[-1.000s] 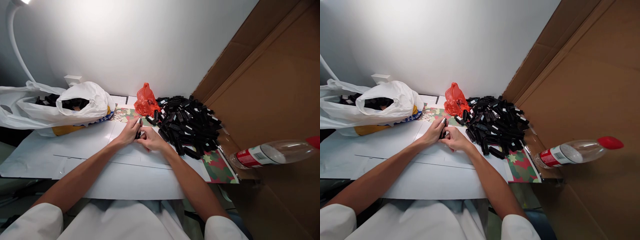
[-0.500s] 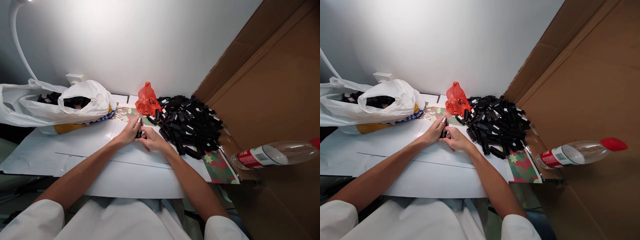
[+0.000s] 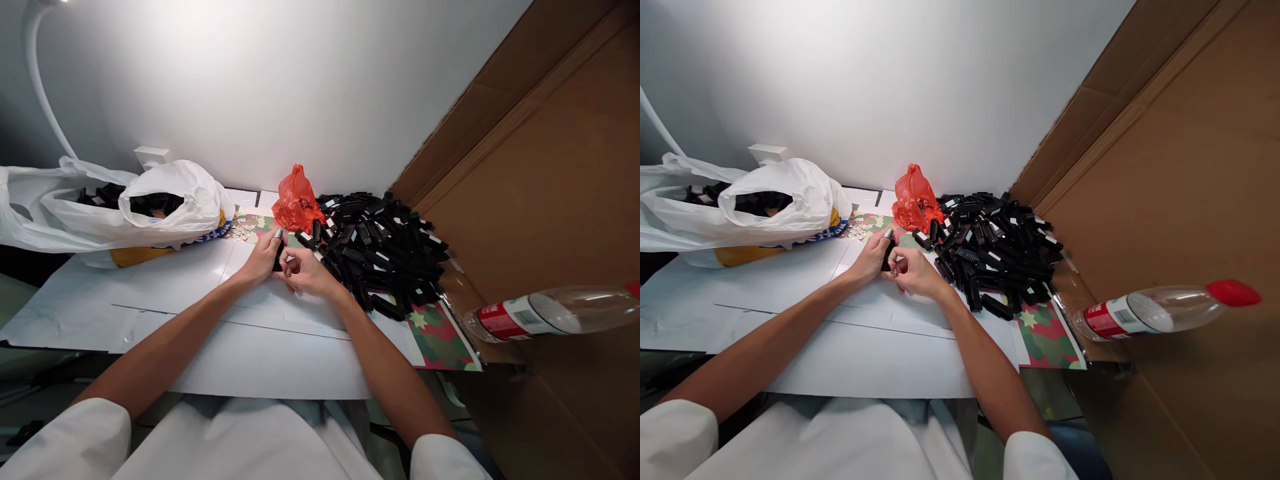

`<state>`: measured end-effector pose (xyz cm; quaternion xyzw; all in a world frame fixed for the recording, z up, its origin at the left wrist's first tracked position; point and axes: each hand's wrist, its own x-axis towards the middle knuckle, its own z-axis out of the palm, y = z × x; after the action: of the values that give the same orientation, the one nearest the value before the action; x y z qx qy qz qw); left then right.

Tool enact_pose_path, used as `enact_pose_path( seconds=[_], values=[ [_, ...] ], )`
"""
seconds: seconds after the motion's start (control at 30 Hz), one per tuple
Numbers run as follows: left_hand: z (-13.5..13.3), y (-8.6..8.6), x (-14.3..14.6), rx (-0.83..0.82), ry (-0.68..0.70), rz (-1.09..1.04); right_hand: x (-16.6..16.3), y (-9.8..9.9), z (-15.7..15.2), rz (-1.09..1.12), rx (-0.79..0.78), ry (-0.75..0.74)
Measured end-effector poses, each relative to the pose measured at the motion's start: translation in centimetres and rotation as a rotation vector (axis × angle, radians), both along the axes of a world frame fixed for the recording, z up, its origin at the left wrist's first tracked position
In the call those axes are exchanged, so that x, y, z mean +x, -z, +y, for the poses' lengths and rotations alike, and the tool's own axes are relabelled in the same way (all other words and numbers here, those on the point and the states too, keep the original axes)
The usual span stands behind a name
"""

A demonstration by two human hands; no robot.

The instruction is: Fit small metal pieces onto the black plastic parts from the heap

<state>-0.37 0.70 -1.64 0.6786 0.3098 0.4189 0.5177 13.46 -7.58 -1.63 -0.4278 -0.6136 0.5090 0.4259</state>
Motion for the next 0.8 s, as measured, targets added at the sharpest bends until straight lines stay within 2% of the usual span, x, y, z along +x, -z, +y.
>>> enact_pose_path(
  seconds=[0.1, 0.3, 0.6, 0.8],
  values=[
    [0.3, 0.0, 0.1, -0.037, -0.011, -0.006, 0.1, -0.3, 0.0, 0.0, 0.044, 0.032],
    [0.2, -0.3, 0.1, -0.287, -0.027, -0.01, 0.1, -0.5, 0.2, 0.041, 0.04, 0.077],
    [0.2, -1.1, -0.2, -0.452, -0.077, -0.059, 0.7, -0.5, 0.4, -0.024, 0.111, 0.171],
    [0.1, -1.6, -0.5, -0.506, -0.032, -0.084, 1.0, -0.9, 0.3, -0.057, 0.136, 0.227]
  ],
)
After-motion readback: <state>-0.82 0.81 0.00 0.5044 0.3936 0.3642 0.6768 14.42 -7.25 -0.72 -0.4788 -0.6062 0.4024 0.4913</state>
